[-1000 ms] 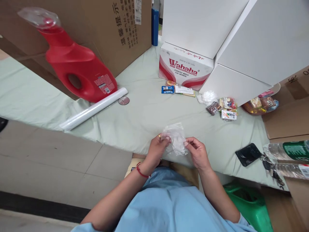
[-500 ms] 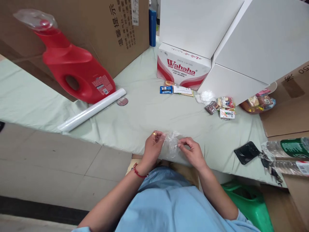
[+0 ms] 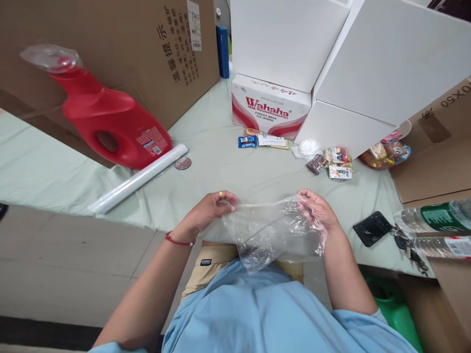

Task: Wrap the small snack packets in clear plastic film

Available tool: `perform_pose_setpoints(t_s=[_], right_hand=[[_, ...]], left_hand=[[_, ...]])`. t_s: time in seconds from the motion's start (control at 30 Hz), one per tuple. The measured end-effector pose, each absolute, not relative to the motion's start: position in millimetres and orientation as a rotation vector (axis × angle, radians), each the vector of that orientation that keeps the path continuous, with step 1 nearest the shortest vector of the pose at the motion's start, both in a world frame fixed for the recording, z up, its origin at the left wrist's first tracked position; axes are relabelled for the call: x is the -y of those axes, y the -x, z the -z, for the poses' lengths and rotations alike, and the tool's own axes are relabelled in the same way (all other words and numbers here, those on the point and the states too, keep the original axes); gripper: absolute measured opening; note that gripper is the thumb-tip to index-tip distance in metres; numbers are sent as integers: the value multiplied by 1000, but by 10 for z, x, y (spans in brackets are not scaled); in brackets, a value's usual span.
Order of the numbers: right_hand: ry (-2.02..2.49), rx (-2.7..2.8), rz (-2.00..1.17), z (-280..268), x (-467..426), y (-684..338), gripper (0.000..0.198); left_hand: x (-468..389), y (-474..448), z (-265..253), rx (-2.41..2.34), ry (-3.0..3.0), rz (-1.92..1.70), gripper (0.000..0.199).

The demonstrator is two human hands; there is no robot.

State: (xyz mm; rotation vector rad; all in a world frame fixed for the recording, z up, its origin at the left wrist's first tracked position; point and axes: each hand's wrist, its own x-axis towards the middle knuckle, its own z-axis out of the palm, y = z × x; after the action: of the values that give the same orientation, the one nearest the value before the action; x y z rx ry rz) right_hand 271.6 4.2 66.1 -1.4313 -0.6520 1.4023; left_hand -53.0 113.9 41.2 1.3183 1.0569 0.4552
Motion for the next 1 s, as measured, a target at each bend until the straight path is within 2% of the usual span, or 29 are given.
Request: perform_pose_setpoints(t_s=[0.13, 0.23, 0.3, 0.37, 0.43, 0.5, 0.57, 0.7, 0.77, 0.87, 1.0], right_hand=[[1520, 686, -1228, -366, -291, -2731, 48], [1500, 737, -1155, -214, -369, -2698, 44], [1492, 758, -1141, -156, -378, -2695, 42], [1493, 758, -1131, -113, -376, -2737, 42], [1502, 749, -1107, -83, -367, -2841, 42], [1527, 753, -1075, -79, -337, -3014, 42], [1539, 832, -1084, -121, -277, -3248, 44], [1521, 1152, -1216, -310, -146, -3838, 63], [1622, 1150, -1126, -383, -139, -4174, 58], [1887, 953, -864, -373, -216, -4661, 39], [2182, 849, -596, -184, -333, -5029, 17]], left_hand=[[-1233, 424, -403, -1682, -1538, -907, 44], [-1062, 245, -514, -1687, -1910, -1158, 30], [-932, 137, -571, -1430, -2210, -1035, 27], [-863, 86, -552, -1083, -2423, -746, 29], [-865, 111, -443, -813, -2476, -470, 30], [-904, 193, -273, -749, -2422, -329, 26], [-930, 290, -87, -821, -2353, -325, 25], [-837, 407, 179, -884, -2389, -458, 18], [-763, 423, 237, -883, -2446, -514, 13], [-711, 432, 272, -875, -2497, -593, 6], [-731, 454, 284, -840, -2513, -636, 8]])
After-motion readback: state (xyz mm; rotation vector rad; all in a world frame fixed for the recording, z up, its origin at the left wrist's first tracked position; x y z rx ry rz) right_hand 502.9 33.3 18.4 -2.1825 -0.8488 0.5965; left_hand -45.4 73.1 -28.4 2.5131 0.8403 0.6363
